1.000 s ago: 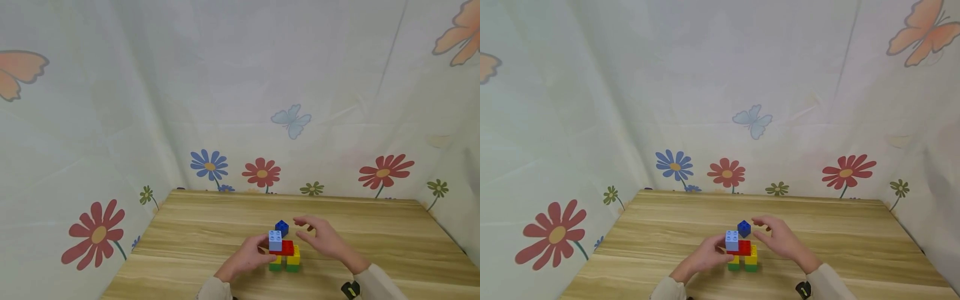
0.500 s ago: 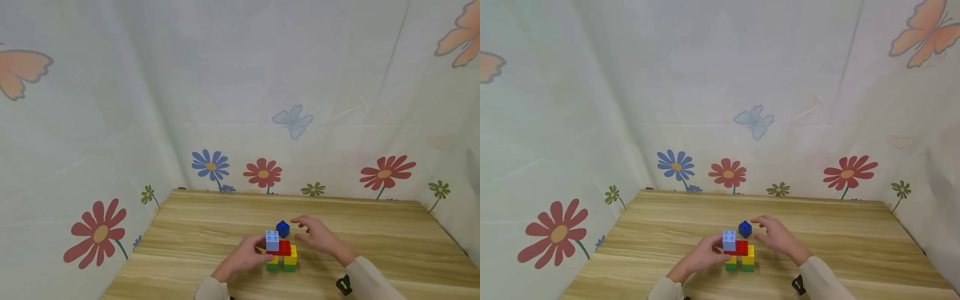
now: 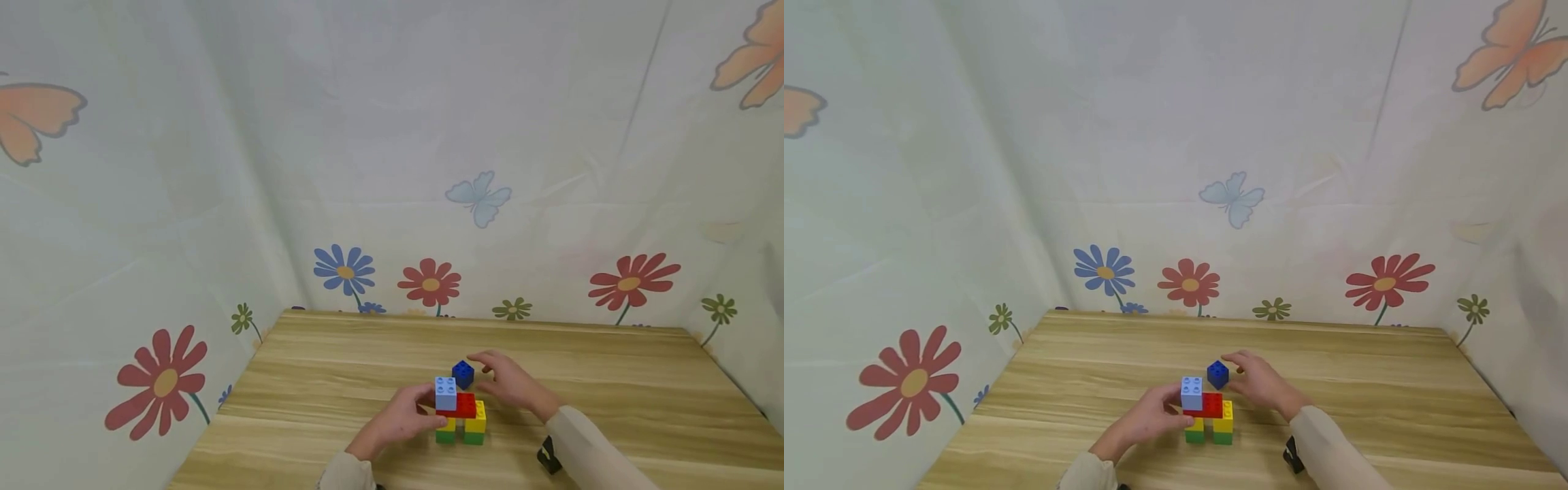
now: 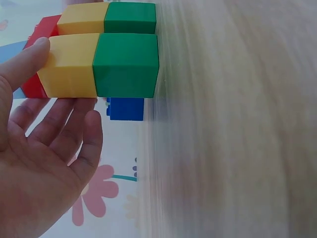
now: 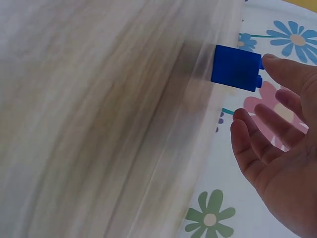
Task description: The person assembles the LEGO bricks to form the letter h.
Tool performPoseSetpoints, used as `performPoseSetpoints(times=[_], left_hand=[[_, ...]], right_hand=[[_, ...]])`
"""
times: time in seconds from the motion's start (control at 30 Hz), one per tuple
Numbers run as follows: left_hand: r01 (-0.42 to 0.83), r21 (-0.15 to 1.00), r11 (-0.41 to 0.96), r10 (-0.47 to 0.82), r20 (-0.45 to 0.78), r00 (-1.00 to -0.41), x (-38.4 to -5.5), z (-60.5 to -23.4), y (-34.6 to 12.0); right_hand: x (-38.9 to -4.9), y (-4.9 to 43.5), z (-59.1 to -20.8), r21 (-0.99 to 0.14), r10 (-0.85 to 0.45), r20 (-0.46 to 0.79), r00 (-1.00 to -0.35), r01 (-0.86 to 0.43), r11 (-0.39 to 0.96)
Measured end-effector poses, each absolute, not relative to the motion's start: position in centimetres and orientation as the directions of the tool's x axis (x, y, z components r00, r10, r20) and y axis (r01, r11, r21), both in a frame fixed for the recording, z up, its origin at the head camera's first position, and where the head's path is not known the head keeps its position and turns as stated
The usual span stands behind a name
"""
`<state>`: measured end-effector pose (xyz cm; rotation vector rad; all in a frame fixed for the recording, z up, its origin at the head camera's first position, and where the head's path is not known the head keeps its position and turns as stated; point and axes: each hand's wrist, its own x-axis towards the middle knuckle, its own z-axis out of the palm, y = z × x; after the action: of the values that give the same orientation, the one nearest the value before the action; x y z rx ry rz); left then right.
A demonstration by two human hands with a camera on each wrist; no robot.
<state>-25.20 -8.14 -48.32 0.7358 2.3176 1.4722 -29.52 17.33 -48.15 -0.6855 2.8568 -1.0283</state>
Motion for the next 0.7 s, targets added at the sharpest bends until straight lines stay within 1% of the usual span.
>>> performPoseSetpoints(times=[0.43,0.7], left_hand=[[0.226,0.908,0.353,0.557,-0.009,-0.831,-25.1,-48.1,-8.1],[0.238,0.902,0.362,0.55,-0.001,-0.835,-25.2,-48.2,-8.1]], right_hand=[[-30.8,16.9,-48.9,-0.613,-0.516,0.135,-0.846,-0.48,0.627],[-31.2,16.7,-49.5,-0.623,-0.505,0.107,-0.856,-0.454,0.637]])
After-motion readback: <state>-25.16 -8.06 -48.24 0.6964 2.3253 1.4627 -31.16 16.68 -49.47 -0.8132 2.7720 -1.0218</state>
